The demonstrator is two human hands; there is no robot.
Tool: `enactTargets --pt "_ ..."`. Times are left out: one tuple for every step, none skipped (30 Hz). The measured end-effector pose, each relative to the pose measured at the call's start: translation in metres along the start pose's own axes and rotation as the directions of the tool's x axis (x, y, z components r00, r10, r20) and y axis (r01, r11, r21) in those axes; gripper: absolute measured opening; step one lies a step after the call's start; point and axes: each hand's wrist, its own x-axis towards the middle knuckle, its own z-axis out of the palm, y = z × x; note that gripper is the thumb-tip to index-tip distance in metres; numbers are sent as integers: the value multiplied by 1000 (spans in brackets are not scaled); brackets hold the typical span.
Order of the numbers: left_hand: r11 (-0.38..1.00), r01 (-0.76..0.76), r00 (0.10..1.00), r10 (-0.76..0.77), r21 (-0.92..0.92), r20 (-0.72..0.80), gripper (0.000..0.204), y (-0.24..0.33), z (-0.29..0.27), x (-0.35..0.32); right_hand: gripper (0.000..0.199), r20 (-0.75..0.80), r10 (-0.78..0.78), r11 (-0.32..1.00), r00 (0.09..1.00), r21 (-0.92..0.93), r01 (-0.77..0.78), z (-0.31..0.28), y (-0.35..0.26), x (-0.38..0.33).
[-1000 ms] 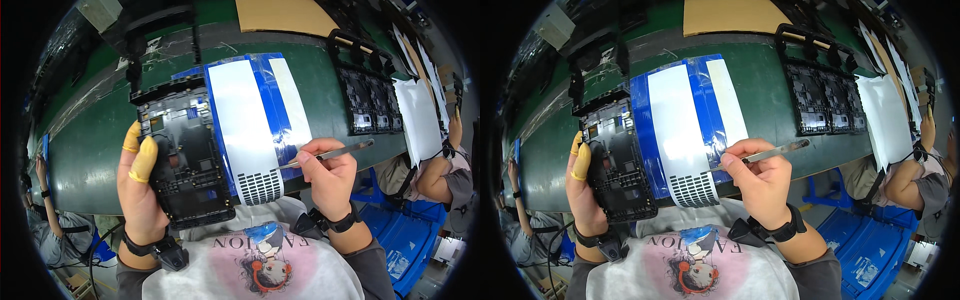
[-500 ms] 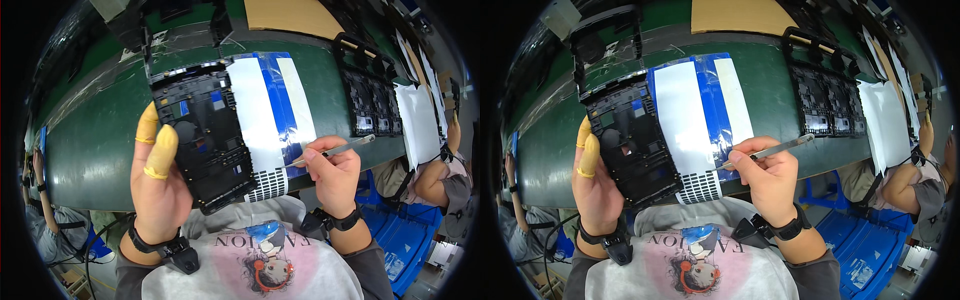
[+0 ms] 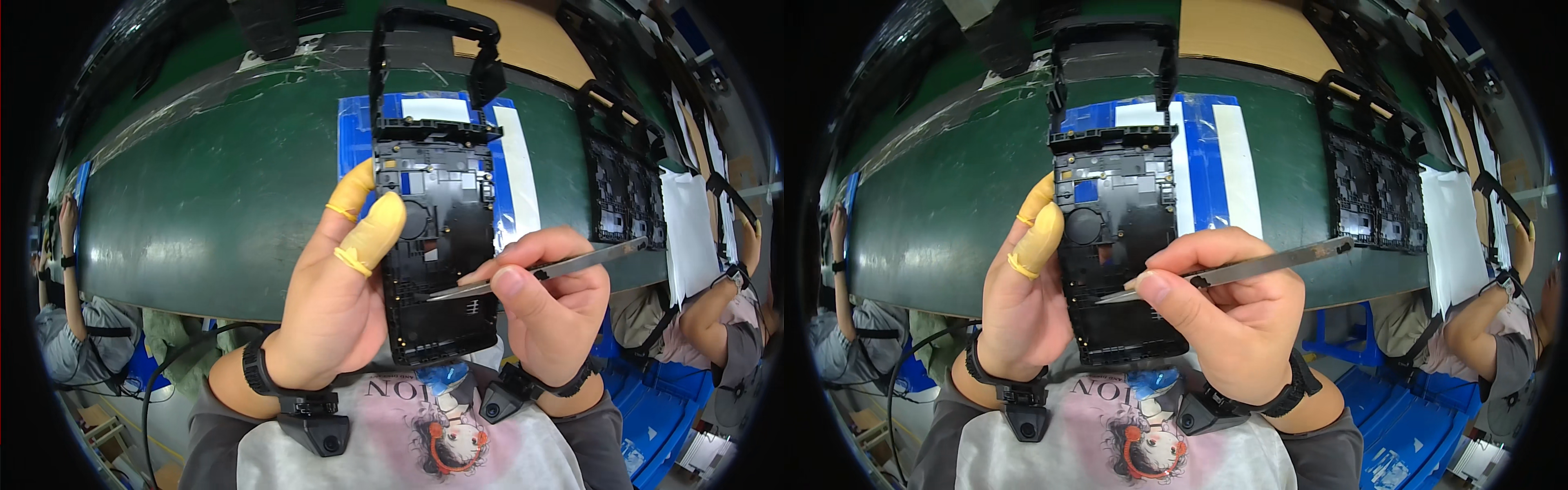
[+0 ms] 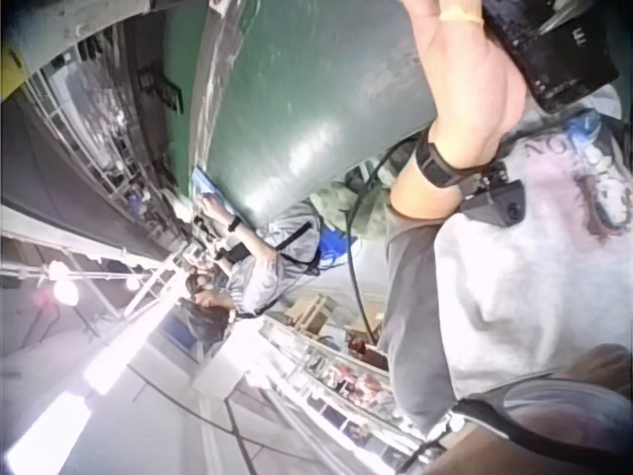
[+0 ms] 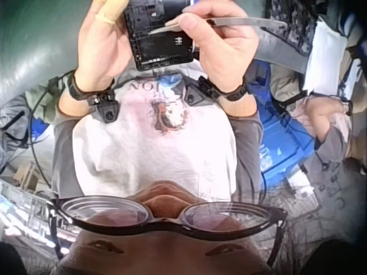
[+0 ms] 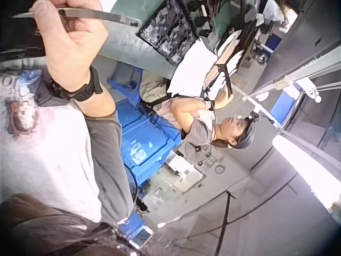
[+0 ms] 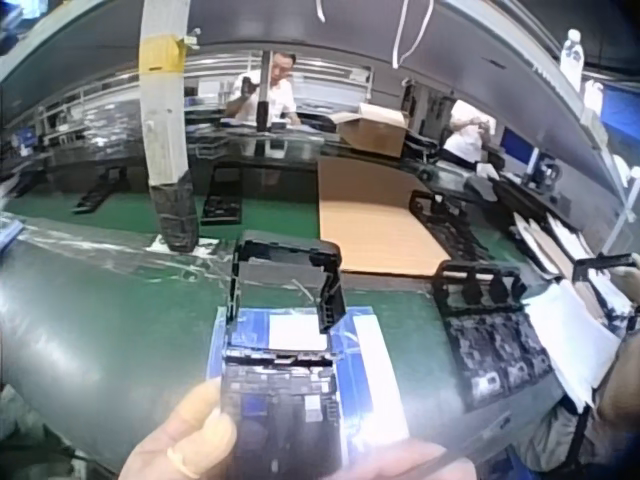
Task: Using tweezers and manual dexterity to assemble small components into a plastic electronic housing on an assembly line.
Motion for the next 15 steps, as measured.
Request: enactTargets --pt "1000 -7 1000 7 0 -5 39 1 0 0 10 8 2 1000 1000 2 -2 1 0 -1" --pt "1000 -7 1000 7 -3 0 39 1 1 -1 10 10 -7 1000 1000 -17 8 1 0 -1" --pt "1000 -8 1000 8 -6 6 40 2 2 -1 10 11 -18 999 1000 -35 18 2 0 -1" --pt "1000 -9 1000 9 -8 4 40 2 1 -1 10 13 -16 999 1000 -37 16 3 0 -1" --pt "1000 -24 1000 24 -11 14 39 2 0 0 10 10 -18 999 1000 -37 19 4 0 -1" --pt "999 -39 999 39 -14 25 39 2 0 0 10 5 -21 999 1000 -38 21 5 1 0" --pt "999 -38 999 38 -16 26 39 2 0 -1 10 4 -21 999 1000 -40 22 4 0 -1" --pt "999 -36 999 36 -13 22 39 3 1 -1 10 0 -23 999 1000 -40 23 4 0 -1" --pt "999 -34 999 34 -10 18 39 3 2 -1 9 -3 -25 999 1000 -40 25 3 0 -2" --pt "999 -34 999 34 -10 19 39 3 2 -1 9 -4 -25 999 1000 -41 25 3 1 -2" --pt "999 -34 999 35 -8 25 39 3 1 -2 9 -3 -29 999 1000 -35 29 4 1 -2" --pt "999 -35 999 36 -5 31 39 3 1 -2 9 -2 -32 999 999 -28 32 4 1 -2" --pt "999 -36 999 36 -6 31 39 3 0 -2 9 -2 -32 999 999 -29 32 4 1 -2" --pt "999 -34 999 34 -11 32 39 3 0 -2 9 -6 -25 999 1000 -34 25 5 1 -2" --pt "999 -32 999 32 -16 33 39 4 0 -3 9 -11 -17 999 1000 -40 17 5 1 -2"
